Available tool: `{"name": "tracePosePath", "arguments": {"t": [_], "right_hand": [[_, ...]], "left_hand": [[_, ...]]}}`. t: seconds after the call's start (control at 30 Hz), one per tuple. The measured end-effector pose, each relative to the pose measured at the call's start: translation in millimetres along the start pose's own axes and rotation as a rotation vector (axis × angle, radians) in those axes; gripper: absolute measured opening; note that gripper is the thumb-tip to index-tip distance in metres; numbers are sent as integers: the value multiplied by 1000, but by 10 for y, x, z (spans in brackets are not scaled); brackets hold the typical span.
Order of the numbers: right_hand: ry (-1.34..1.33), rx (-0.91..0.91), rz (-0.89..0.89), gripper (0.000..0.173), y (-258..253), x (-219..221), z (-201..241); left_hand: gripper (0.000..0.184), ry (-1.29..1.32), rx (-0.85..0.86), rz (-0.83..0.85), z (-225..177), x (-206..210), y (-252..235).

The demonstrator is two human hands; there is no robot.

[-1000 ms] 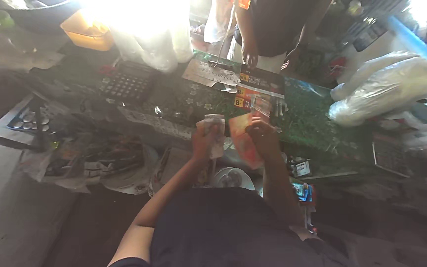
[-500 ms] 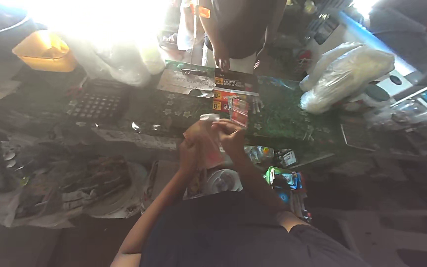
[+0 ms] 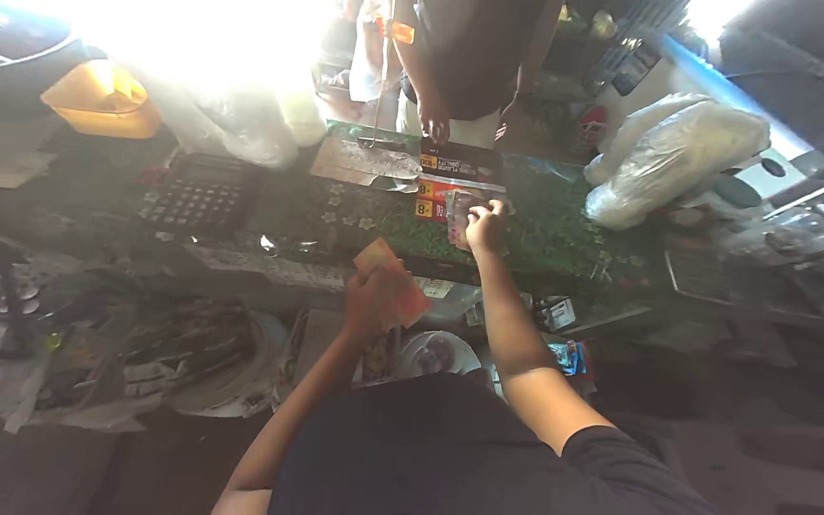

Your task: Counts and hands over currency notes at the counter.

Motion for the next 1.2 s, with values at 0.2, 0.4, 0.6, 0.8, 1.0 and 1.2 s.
{"name": "tracePosePath", "arguments": {"t": [0.2,0.4,0.6,0.8,1.0,1.2], "right_hand": [[-208,-223,-271,29,747,-508,239],[-612,-239,394,51,1738,-514,665],[-800,-91,566,55,1870,-412,624],[-644,-138,43,26,1059,-971,224],[14,59,-370,22,-3,-1352,-54],[-60,-153,-232,22,256,-1196,205]], "left_hand": [[28,-71,-30,3,4,-1,-4],[21,-163,5,83,70,101,-13],[33,-181,-5,84,147,90,-35],[49,-143,-1,224,100,-114,-114],[53,-112,31,79,-22,-288,-63],[50,-100,57,33,-111,-366,-54]]}}
Point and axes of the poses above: each hand's wrist, its own y-axis away from the middle knuckle, its own x-axis out of the palm, z = x × y, the point moved 1 cm from there along -y, towards the middle knuckle, and after that the axes turned 15 degrees about y, right-handed, at the moved point
